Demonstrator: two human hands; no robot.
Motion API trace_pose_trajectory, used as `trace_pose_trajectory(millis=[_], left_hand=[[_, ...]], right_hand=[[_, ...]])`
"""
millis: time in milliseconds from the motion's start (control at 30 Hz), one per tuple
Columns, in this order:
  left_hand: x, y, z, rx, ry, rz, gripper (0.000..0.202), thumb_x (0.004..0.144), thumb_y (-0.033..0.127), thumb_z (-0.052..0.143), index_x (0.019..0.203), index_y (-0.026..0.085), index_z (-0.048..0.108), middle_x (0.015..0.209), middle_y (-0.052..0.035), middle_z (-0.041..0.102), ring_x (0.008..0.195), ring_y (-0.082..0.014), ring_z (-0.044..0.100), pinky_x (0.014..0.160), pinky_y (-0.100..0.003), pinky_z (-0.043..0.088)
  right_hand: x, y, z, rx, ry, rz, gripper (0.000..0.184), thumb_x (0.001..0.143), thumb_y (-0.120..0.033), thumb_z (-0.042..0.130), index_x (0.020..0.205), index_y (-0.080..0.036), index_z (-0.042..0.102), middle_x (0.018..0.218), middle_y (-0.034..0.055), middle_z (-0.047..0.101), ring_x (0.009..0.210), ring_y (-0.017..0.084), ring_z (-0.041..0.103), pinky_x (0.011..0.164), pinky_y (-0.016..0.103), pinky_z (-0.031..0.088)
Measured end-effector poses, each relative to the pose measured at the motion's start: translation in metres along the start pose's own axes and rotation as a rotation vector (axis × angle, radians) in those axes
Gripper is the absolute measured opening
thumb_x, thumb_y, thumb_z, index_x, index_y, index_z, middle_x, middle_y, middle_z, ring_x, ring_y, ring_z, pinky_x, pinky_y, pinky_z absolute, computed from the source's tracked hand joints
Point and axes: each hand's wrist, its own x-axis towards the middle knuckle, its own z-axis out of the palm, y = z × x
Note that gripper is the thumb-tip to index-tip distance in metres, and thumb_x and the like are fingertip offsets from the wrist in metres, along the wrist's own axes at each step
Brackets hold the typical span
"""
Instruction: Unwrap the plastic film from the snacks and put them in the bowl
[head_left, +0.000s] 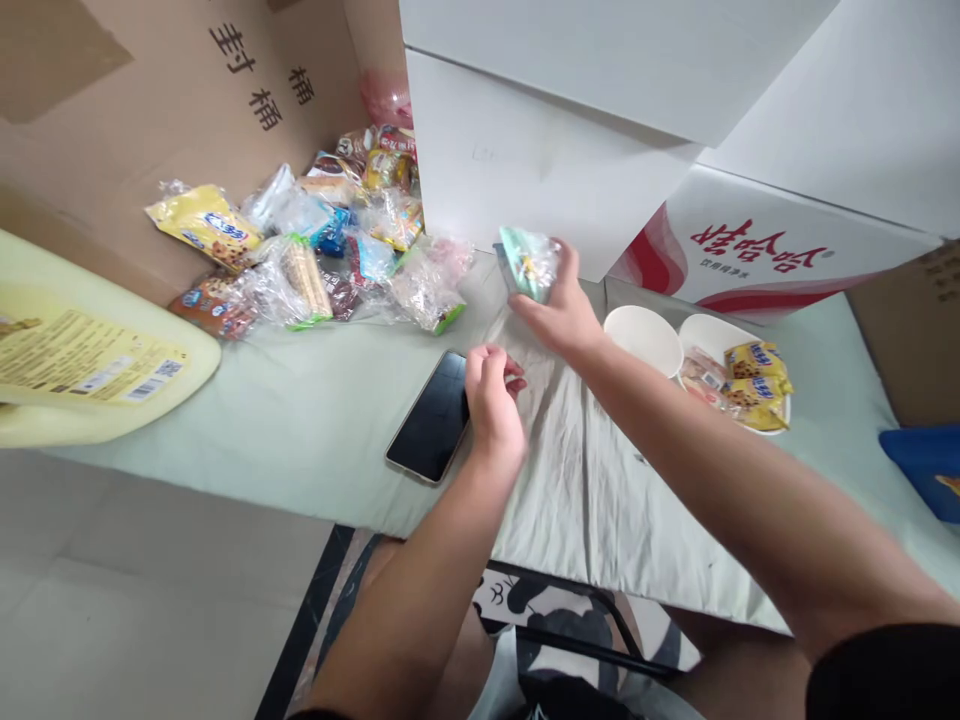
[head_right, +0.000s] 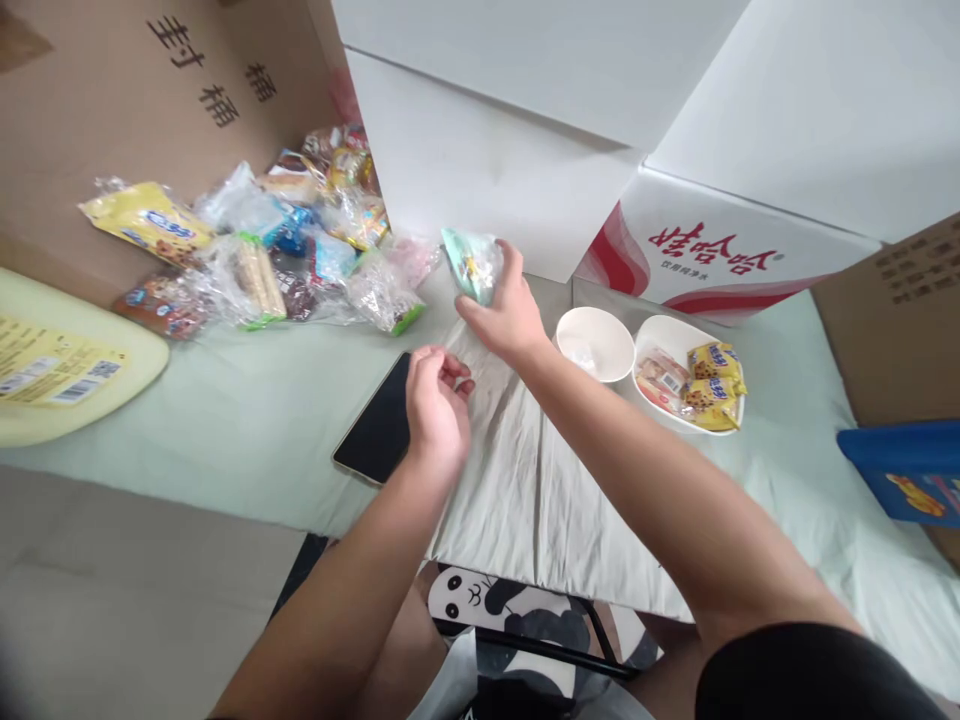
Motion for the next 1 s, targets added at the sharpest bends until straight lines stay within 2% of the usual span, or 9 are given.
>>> trace_pose_trajectory(millis=[133,233,367,433,533,633,767,900,1000], left_hand=[[-0.014,0.006,-0.006,0.006,-0.565,-0.115,0.072,0.074,0.049,0.083,0.134,0.038,0.045,0.134,-0.0016,0.06,0.121,-0.0239,0.062,0.092,-0.036,0.056],[-0.027,0.003,-0.008,0.065,-0.776,-0.382,0.085,0.077,0.058,0.082,0.145,0.04,0.035,0.138,-0.0056,0.062,0.118,-0.0295,0.067,0.091,-0.044,0.06],[-0.033,-0.008,-0.008,0.2,-0.825,-0.597,0.08,0.08,0.067,0.074,0.144,0.03,0.043,0.13,-0.0117,0.067,0.097,-0.0273,0.072,0.073,-0.038,0.063],[-0.036,-0.015,-0.006,0.312,-0.859,-0.653,0.07,0.084,0.064,0.071,0.141,0.029,0.049,0.125,-0.0098,0.069,0.093,-0.0242,0.071,0.069,-0.035,0.061],[-0.046,-0.026,-0.003,0.504,-0.87,-0.715,0.056,0.088,0.06,0.069,0.134,0.03,0.055,0.115,-0.0049,0.069,0.091,-0.0201,0.068,0.068,-0.03,0.058],[-0.056,-0.035,0.002,0.644,-0.86,-0.75,0.054,0.088,0.058,0.07,0.133,0.031,0.054,0.113,-0.0027,0.068,0.093,-0.019,0.066,0.07,-0.028,0.055],[-0.058,-0.043,0.006,0.762,-0.808,-0.709,0.057,0.089,0.06,0.067,0.137,0.032,0.052,0.113,-0.0026,0.069,0.098,-0.0209,0.064,0.079,-0.031,0.052],[-0.053,-0.044,0.007,0.867,-0.803,-0.59,0.054,0.089,0.057,0.066,0.135,0.03,0.058,0.12,-0.0022,0.067,0.109,-0.0233,0.061,0.095,-0.036,0.048],[-0.053,-0.043,0.008,0.891,-0.81,-0.611,0.058,0.088,0.056,0.068,0.14,0.032,0.056,0.125,-0.003,0.068,0.118,-0.026,0.059,0.101,-0.038,0.046]], right_hand=[[-0.099,0.011,-0.033,0.098,0.116,-0.22,0.091,0.089,-0.045,0.068,0.16,-0.026,0.014,0.148,0.0187,0.048,0.133,0.036,0.055,0.106,0.058,0.052],[-0.166,0.029,-0.051,0.082,0.107,-0.255,0.098,0.086,-0.05,0.073,0.162,-0.029,0.014,0.155,0.0191,0.04,0.139,0.038,0.049,0.107,0.059,0.051],[-0.211,0.064,-0.077,0.225,0.2,-0.177,0.087,0.092,-0.042,0.069,0.161,-0.038,0.015,0.143,0.0134,0.049,0.122,0.028,0.06,0.092,0.046,0.058],[-0.221,0.081,-0.087,0.238,0.24,-0.176,0.075,0.092,-0.04,0.068,0.156,-0.037,0.028,0.143,0.0126,0.049,0.125,0.028,0.058,0.094,0.046,0.057],[-0.233,0.099,-0.089,0.105,0.249,-0.228,0.039,0.09,-0.037,0.072,0.126,-0.03,0.058,0.139,0.0117,0.052,0.128,0.03,0.056,0.1,0.048,0.054],[-0.247,0.109,-0.081,-0.02,0.315,-0.283,0.015,0.09,-0.028,0.071,0.1,-0.024,0.061,0.133,0.0123,0.055,0.125,0.031,0.058,0.1,0.05,0.054],[-0.258,0.116,-0.074,-0.025,0.351,-0.394,0.011,0.089,-0.016,0.068,0.09,-0.024,0.06,0.131,0.0116,0.063,0.134,0.032,0.056,0.106,0.053,0.05],[-0.255,0.118,-0.077,0.176,0.212,-0.536,0.016,0.09,-0.009,0.062,0.095,-0.024,0.056,0.09,0.0021,0.075,0.098,0.02,0.072,0.088,0.035,0.06],[-0.251,0.117,-0.081,0.23,0.229,-0.48,0.015,0.091,-0.009,0.06,0.095,-0.023,0.057,0.08,0.001,0.073,0.08,0.016,0.072,0.072,0.028,0.06]])
